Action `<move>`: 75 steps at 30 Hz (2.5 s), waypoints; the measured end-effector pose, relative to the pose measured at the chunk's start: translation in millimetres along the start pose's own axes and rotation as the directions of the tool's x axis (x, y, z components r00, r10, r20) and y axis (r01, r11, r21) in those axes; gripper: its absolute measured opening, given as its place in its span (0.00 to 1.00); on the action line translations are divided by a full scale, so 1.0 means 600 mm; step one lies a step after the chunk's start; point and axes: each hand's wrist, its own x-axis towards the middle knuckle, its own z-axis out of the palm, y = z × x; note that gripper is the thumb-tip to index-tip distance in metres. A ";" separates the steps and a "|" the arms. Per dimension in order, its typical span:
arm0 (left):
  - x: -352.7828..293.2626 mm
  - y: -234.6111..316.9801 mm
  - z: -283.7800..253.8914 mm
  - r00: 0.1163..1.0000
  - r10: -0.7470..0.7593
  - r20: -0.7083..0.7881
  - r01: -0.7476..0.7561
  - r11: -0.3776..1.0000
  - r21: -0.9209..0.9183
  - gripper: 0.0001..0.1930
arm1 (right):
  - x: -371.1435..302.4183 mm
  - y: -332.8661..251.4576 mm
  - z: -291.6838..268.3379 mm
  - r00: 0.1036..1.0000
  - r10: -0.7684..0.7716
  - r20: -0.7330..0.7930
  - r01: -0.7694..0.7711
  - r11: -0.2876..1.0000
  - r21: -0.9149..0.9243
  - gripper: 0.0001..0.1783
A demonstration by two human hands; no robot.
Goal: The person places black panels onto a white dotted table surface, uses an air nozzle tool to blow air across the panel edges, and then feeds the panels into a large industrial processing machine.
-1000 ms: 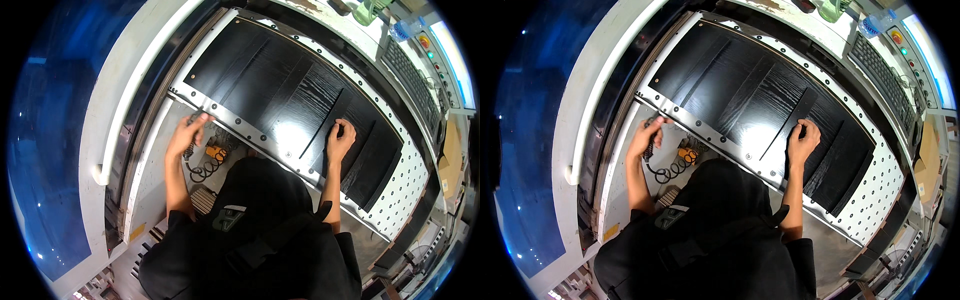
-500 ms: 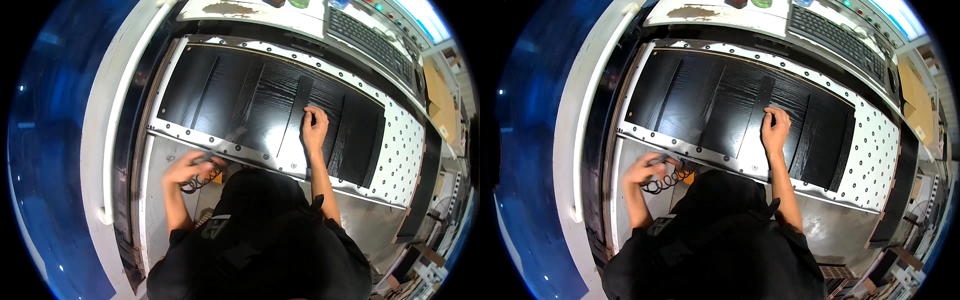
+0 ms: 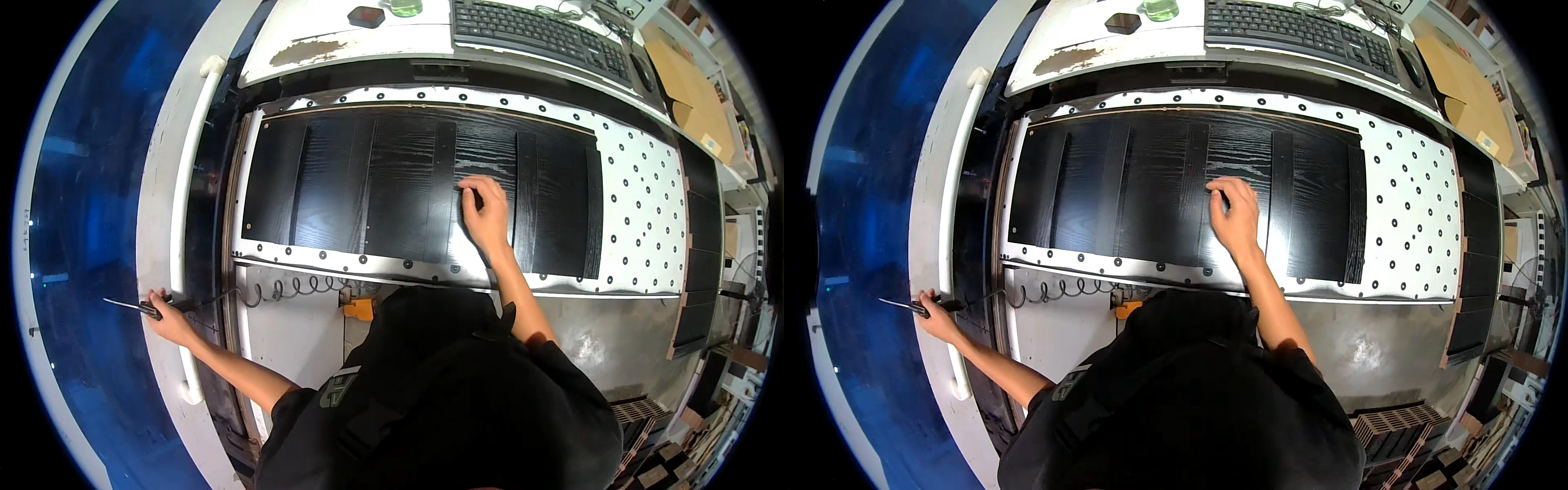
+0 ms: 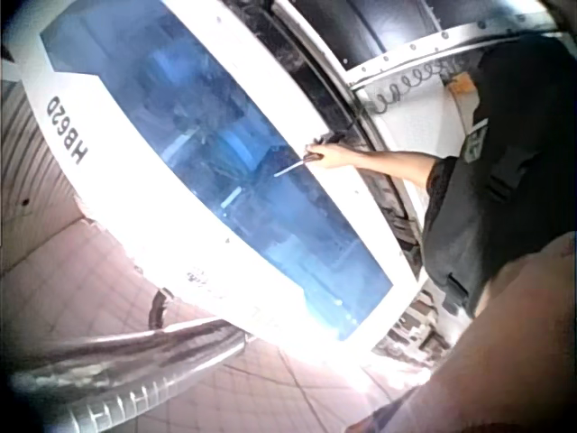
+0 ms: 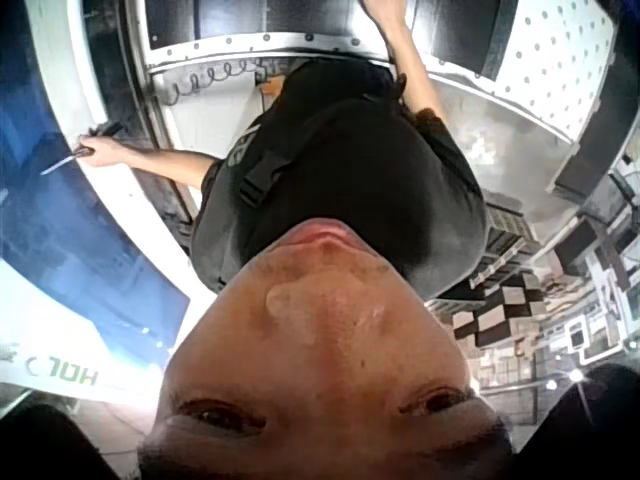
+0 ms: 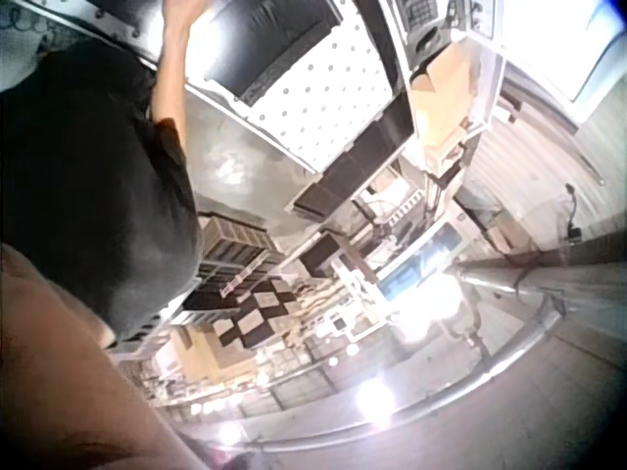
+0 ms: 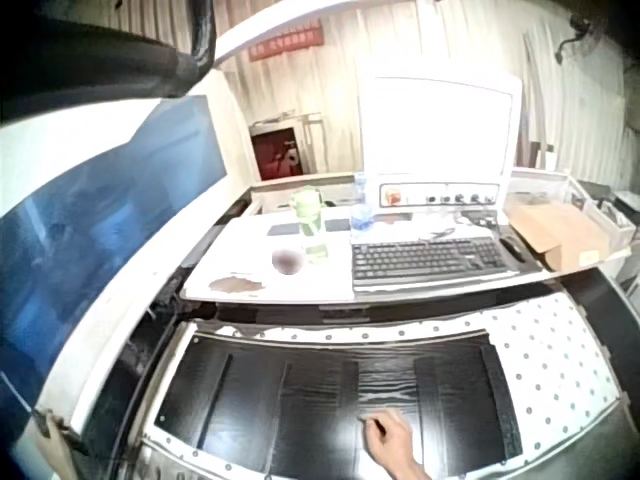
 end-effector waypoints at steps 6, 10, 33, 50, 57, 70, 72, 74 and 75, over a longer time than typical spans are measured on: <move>-0.048 0.016 0.007 0.999 -0.009 -0.043 0.023 0.948 0.317 0.29 | -0.006 0.042 -0.137 0.972 0.025 -0.233 -0.061 0.987 -0.148 0.07; -0.082 0.047 0.026 0.768 0.551 -0.325 -0.207 0.695 0.689 0.34 | -0.007 0.102 -0.242 0.940 0.003 -0.341 -0.172 0.867 -0.467 0.16; -0.290 -0.049 0.373 0.711 0.214 0.670 -0.483 0.841 0.244 0.36 | -0.165 0.154 -0.326 0.885 0.191 -0.425 -0.441 0.635 -0.634 0.32; -0.325 0.038 0.294 0.571 0.207 0.794 -0.597 0.769 0.229 0.34 | -0.433 0.048 -0.465 0.464 0.821 -0.334 -0.843 0.525 0.119 0.35; -0.443 0.175 0.268 0.547 0.244 0.801 -0.597 0.785 0.168 0.31 | -0.421 0.073 -0.611 0.465 0.752 -0.468 -0.864 0.500 -0.056 0.34; -0.840 0.464 0.228 0.390 0.457 0.799 -0.677 0.731 -0.088 0.33 | -0.498 0.185 -1.107 0.383 0.693 -0.611 -0.906 0.410 -0.103 0.38; -0.914 0.524 0.218 0.356 0.489 0.796 -0.657 0.737 -0.159 0.32 | -0.518 0.180 -1.174 0.343 0.714 -0.610 -0.926 0.366 -0.092 0.37; -0.974 0.596 0.201 0.321 0.488 0.812 -0.651 0.736 -0.185 0.31 | -0.547 0.186 -1.223 0.305 0.702 -0.643 -0.940 0.331 -0.085 0.37; -1.004 0.615 0.208 0.320 0.524 0.790 -0.650 0.727 -0.219 0.30 | -0.566 0.192 -1.248 0.271 0.716 -0.644 -0.947 0.317 -0.046 0.37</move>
